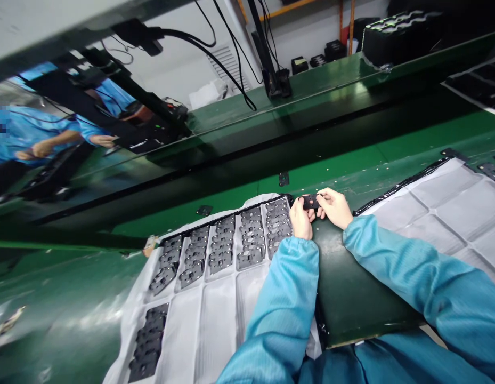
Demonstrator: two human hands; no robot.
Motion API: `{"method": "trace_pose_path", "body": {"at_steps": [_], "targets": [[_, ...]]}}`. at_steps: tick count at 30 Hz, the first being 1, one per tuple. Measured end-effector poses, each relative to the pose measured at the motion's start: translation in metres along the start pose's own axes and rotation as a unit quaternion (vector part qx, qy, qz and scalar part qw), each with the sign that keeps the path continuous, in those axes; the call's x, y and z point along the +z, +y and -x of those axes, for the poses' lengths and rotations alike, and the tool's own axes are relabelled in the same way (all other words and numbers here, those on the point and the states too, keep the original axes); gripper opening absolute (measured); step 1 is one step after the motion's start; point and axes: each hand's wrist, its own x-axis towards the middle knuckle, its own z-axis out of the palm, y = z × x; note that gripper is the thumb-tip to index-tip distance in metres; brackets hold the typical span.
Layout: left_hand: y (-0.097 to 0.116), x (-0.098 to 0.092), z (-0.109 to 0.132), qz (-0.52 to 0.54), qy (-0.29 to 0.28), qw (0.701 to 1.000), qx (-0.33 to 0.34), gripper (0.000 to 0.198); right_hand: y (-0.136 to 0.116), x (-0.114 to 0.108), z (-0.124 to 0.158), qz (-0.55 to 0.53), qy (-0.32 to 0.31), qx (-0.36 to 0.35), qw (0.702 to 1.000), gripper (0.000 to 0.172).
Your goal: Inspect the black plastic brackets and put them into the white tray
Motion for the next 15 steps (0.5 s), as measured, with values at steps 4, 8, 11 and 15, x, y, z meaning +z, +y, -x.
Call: {"method": "trace_pose_path", "body": {"at_steps": [4, 8, 11, 15], "targets": [[0.0002, 0.0006, 0.0017, -0.032, 0.011, 0.999, 0.010, 0.022, -0.0007, -0.0001, 0.0006, 0.007, -0.005, -0.001, 1.000, 0.025], [0.0014, 0.0002, 0.0022, -0.064, 0.032, 0.997, 0.010, 0.019, -0.0007, 0.0010, 0.0012, 0.003, -0.011, -0.003, 1.000, 0.022], [0.0014, 0.0003, 0.0024, -0.105, 0.065, 0.992, 0.011, 0.019, -0.0002, 0.0019, 0.0020, -0.001, -0.017, 0.005, 1.000, 0.020], [0.0002, 0.0004, 0.0015, -0.141, 0.081, 0.987, 0.012, 0.021, 0.0007, 0.0027, 0.0035, 0.008, -0.015, 0.008, 1.000, 0.019]]}}
